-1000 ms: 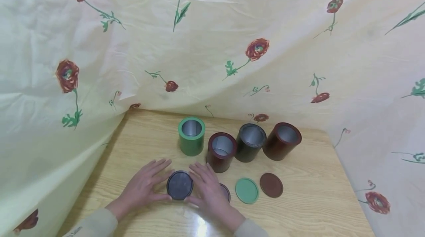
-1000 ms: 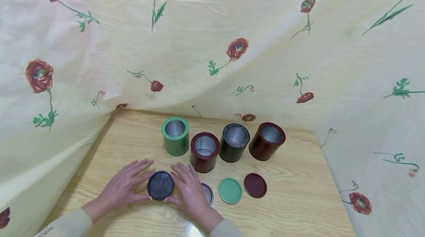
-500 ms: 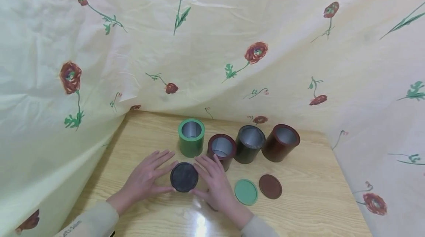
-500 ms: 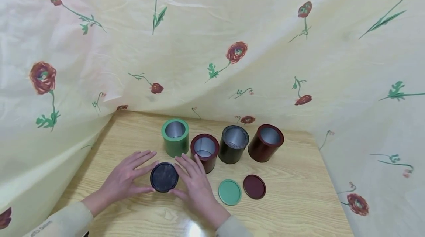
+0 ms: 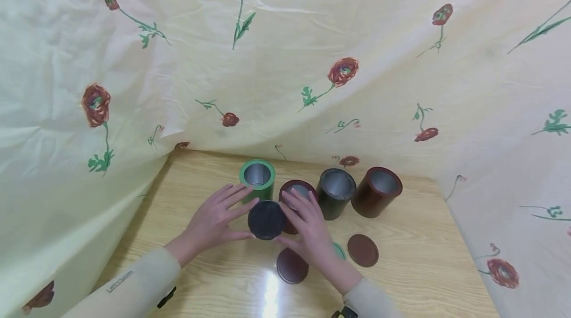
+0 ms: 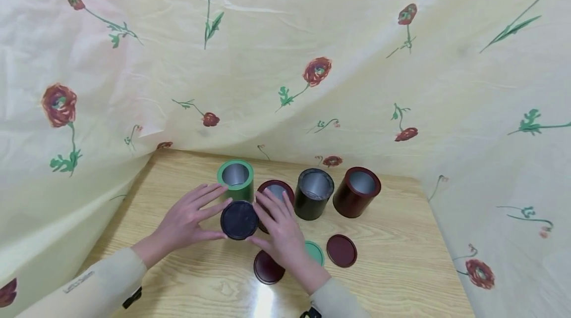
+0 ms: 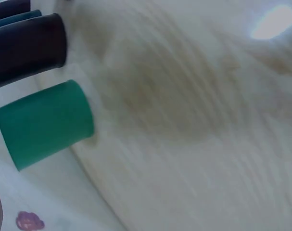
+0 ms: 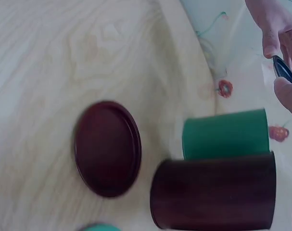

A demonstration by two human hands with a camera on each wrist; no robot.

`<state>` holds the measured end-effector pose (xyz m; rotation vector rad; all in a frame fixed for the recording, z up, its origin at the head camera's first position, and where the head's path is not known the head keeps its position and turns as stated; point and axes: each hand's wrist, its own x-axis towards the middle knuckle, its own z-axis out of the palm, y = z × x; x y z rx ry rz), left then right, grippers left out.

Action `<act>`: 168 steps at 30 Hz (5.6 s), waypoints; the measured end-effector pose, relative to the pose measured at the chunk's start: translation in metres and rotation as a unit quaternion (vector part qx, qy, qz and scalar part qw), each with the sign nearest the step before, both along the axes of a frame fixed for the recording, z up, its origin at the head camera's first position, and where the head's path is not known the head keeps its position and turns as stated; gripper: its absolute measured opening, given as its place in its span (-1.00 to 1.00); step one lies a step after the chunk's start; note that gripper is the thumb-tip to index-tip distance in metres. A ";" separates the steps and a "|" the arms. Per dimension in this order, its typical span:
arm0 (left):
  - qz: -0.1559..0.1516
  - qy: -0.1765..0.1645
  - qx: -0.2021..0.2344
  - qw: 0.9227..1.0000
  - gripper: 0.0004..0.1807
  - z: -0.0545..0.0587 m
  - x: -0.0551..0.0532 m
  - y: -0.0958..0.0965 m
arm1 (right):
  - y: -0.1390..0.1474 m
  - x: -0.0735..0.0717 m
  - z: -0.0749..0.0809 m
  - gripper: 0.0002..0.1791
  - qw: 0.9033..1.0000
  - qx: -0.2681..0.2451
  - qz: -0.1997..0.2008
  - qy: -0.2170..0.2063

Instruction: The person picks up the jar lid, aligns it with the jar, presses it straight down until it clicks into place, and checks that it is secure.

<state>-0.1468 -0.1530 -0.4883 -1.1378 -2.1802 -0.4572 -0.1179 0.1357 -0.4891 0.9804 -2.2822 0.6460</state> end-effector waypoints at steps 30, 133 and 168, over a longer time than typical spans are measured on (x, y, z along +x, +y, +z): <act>-0.007 -0.013 -0.074 0.997 -0.10 0.055 -0.068 0.086 | 0.084 -0.049 0.038 -0.06 0.999 -0.007 -0.025 0.027; 0.070 -0.243 -0.346 0.904 -0.13 0.047 -0.134 0.197 | 0.167 -0.095 0.053 -0.19 0.942 0.169 -0.099 -0.271; 0.083 -0.217 -0.406 0.884 -0.20 0.061 -0.131 0.205 | 0.163 -0.101 0.045 -0.30 0.942 0.159 -0.104 -0.278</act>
